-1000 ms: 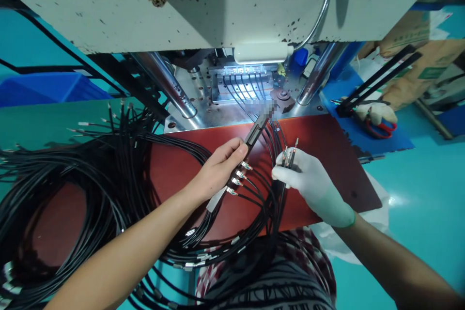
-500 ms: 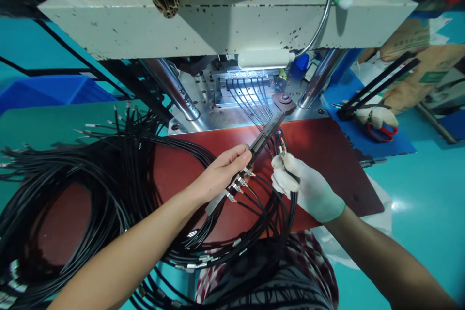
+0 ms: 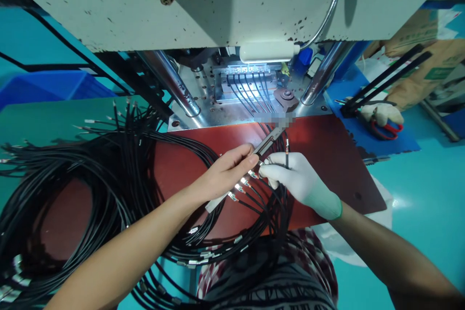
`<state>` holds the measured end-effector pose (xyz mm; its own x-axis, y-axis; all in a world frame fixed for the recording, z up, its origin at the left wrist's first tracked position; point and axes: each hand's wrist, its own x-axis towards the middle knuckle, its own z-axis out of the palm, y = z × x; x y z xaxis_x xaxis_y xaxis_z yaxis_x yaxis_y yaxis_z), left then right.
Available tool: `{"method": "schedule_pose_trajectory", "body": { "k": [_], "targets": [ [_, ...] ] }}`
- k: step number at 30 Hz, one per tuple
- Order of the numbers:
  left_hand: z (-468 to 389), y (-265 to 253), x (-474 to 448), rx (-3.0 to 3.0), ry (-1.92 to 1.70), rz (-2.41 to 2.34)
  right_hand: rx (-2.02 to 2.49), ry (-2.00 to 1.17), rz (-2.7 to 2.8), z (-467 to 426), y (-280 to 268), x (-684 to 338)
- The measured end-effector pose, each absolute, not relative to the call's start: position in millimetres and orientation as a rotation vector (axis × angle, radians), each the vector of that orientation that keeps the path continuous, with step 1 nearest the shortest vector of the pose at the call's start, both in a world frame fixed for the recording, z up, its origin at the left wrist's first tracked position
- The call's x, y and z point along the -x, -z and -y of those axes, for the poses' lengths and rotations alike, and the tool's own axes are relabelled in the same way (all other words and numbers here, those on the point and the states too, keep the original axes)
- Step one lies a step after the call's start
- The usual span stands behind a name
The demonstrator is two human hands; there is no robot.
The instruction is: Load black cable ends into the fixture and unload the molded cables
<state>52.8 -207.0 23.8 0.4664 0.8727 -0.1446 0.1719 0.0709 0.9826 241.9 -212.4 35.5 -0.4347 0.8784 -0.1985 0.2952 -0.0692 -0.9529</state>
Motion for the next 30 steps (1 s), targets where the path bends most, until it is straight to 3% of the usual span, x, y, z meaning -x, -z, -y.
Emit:
{"method": "schedule_pose_trajectory", "body": {
  "k": [7,15,26,30],
  "targets": [
    [208,-23,-55,-1.360,-0.653,-0.917,1.237,-1.656,1.583,215,-41,-241],
    [212,-20,-57,-1.727,-0.680,-1.041,1.224,-1.537,1.707,216,-36,-243],
    [202,-18,-51,-1.467,-0.734,-1.052,1.552,-1.363,1.511,222,-32,-263],
    [201,-19,-49,-1.401,-0.717,-1.035,1.480,-1.472,1.356,228,-25,-267]
  ]
}}
